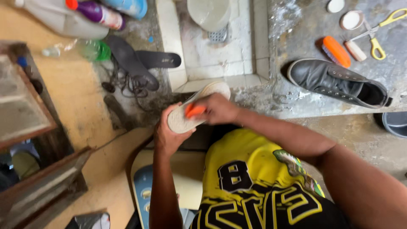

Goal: The person prepares a cleaning solution and applies it to the sole of a white shoe using a small orange brush, then uses a toothpick to clear debris from the sole grooves.

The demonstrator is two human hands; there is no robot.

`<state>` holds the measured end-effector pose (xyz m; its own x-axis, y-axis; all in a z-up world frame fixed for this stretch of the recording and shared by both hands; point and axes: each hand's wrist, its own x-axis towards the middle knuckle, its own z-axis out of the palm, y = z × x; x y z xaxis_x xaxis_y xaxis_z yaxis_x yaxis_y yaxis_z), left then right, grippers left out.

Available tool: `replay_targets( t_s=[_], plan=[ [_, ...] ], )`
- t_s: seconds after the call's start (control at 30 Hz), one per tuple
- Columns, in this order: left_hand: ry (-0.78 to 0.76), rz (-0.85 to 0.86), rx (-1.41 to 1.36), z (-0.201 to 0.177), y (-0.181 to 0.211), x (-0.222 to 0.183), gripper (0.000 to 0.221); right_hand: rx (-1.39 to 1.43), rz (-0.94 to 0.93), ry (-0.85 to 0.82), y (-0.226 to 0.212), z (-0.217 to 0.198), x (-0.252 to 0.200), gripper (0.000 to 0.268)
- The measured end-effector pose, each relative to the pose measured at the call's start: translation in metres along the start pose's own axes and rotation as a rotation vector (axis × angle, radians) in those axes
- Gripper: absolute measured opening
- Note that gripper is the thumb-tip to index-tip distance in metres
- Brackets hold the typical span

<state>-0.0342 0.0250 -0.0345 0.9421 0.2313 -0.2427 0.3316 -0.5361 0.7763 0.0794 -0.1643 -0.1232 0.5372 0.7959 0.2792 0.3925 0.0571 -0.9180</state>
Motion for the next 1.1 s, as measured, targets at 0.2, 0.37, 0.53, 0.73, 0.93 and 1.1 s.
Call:
replay_targets(
  t_s=[0.2, 0.37, 0.53, 0.73, 0.93, 1.1],
  plan=[
    [0.054, -0.059, -0.114, 0.008, -0.004, -0.035, 0.085, 0.084, 0.621, -0.121, 0.021, -0.038, -0.004, 0.028],
    [0.098, -0.148, -0.034, 0.015, -0.002, -0.031, 0.083, 0.162, 0.0, -0.113, -0.007, 0.01, 0.006, 0.023],
    [0.137, -0.031, -0.17, 0.023, -0.013, -0.034, 0.081, -0.122, 0.412, -0.212, 0.044, -0.048, 0.007, 0.027],
    [0.161, -0.156, -0.065, 0.025, -0.016, -0.035, 0.087, 0.085, 0.109, -0.242, 0.027, -0.008, 0.013, 0.024],
    [0.177, -0.062, -0.175, 0.033, -0.017, -0.038, 0.084, -0.304, 0.514, -0.308, 0.059, -0.065, 0.017, 0.034],
    [0.151, -0.112, -0.21, 0.034, -0.02, -0.037, 0.084, 0.118, 0.454, -0.319, 0.034, -0.02, -0.005, 0.041]
  ],
)
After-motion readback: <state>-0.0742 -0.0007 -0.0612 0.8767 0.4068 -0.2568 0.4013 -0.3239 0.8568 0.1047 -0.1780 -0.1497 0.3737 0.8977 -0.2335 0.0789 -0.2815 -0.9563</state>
